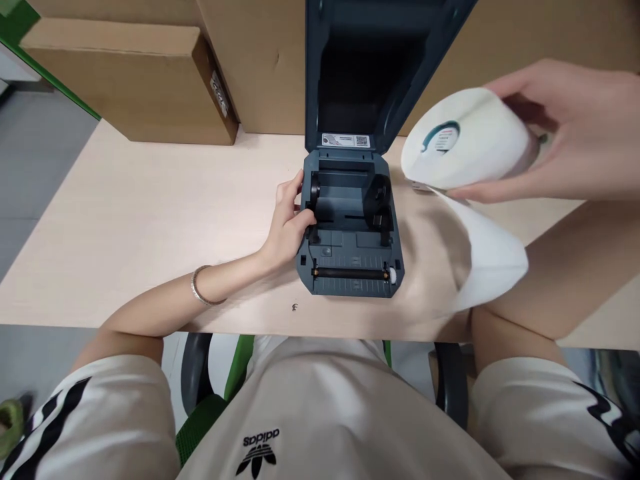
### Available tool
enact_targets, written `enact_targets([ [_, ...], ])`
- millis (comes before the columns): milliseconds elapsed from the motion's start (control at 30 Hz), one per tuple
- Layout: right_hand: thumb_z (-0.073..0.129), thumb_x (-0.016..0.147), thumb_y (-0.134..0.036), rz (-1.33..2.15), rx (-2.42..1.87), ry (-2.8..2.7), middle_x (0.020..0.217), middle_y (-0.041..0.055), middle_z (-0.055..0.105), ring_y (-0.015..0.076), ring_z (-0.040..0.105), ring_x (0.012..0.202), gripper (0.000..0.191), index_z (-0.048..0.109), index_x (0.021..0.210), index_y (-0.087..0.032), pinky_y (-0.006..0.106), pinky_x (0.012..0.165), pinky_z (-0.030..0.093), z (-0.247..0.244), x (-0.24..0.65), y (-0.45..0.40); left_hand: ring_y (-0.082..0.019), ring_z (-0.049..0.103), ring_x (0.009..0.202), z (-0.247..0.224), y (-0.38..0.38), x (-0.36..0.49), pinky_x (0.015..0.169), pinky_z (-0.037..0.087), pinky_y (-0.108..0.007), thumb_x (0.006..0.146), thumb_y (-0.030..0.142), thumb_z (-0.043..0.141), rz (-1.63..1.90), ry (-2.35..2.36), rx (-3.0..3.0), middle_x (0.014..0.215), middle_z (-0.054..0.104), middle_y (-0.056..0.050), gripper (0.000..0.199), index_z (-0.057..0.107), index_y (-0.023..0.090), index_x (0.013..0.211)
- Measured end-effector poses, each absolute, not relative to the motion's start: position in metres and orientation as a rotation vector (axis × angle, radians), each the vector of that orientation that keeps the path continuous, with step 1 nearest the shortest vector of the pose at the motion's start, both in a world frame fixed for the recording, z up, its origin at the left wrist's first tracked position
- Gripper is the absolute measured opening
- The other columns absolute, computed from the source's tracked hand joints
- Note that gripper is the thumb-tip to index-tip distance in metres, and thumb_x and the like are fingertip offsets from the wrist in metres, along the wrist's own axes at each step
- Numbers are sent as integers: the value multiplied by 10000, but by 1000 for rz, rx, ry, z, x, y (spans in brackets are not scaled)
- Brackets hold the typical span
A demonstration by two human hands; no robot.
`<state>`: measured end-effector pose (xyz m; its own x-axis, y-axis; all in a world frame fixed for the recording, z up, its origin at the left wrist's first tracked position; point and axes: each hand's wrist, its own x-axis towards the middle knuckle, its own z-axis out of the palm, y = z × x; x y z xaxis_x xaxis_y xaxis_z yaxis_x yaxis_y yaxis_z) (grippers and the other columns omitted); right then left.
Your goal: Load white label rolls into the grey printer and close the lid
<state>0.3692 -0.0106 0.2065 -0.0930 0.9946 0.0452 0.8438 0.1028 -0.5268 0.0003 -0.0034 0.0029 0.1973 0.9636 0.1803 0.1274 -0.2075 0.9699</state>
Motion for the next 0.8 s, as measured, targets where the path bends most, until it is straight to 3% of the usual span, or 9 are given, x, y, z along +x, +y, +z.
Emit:
enact_targets([
  [100,1184,687,-609,338,-1934,-2211,1317,117,805,451,776,1227,886,803,1455,-387,688,1116,645,185,375,18,-408,523,1639,2,-2,-1,1364,552,-543,778,332,793,1142,1072,1531,1616,643,-84,981,636,380,1745],
  [233,1145,715,-347,394,-1953,-2354,1171,105,793,332,728,1046,701,766,1302,-295,496,970,634,143,364,58,-416,521,1652,0,0,-2,1318,574,-541,773,340,801,1132,1043,1536,1653,629,-84,995,621,396,1750],
  [367,1096,737,-262,509,-1917,-2453,1245,100,811,247,697,991,697,744,1338,-249,402,905,568,114,350,72,-417,537,1655,-1,0,-2,1327,579,-558,774,341,791,1127,1048,1562,1641,634,-93,1015,604,382,1771],
  [500,1097,753,-269,584,-1945,-2463,1396,157,821,259,723,1056,758,766,1428,-172,401,915,543,113,340,68,-411,537,1659,0,-2,-1,1327,588,-553,786,342,791,1131,1065,1576,1667,629,-93,998,608,384,1767],
  [633,1015,973,-470,754,-1941,-2403,1522,129,832,275,782,1258,625,819,1501,-200,405,1062,557,144,352,59,-408,540,1644,2,-3,0,1324,589,-544,793,342,798,1132,1069,1562,1662,637,-89,990,611,388,1764],
  [700,950,1069,-505,679,-2166,-2241,1511,131,854,288,798,1339,517,850,1482,-211,427,1102,546,163,369,54,-404,543,1631,2,-3,0,1331,581,-544,795,343,800,1134,1066,1557,1645,644,-84,986,612,397,1761],
  [800,914,1113,-463,525,-2658,-1947,1412,157,896,318,813,1382,347,927,1312,-179,470,1066,538,177,401,50,-397,553,1607,-1,-2,-1,1355,564,-553,812,347,799,1139,1065,1560,1626,647,-77,959,615,411,1752],
])
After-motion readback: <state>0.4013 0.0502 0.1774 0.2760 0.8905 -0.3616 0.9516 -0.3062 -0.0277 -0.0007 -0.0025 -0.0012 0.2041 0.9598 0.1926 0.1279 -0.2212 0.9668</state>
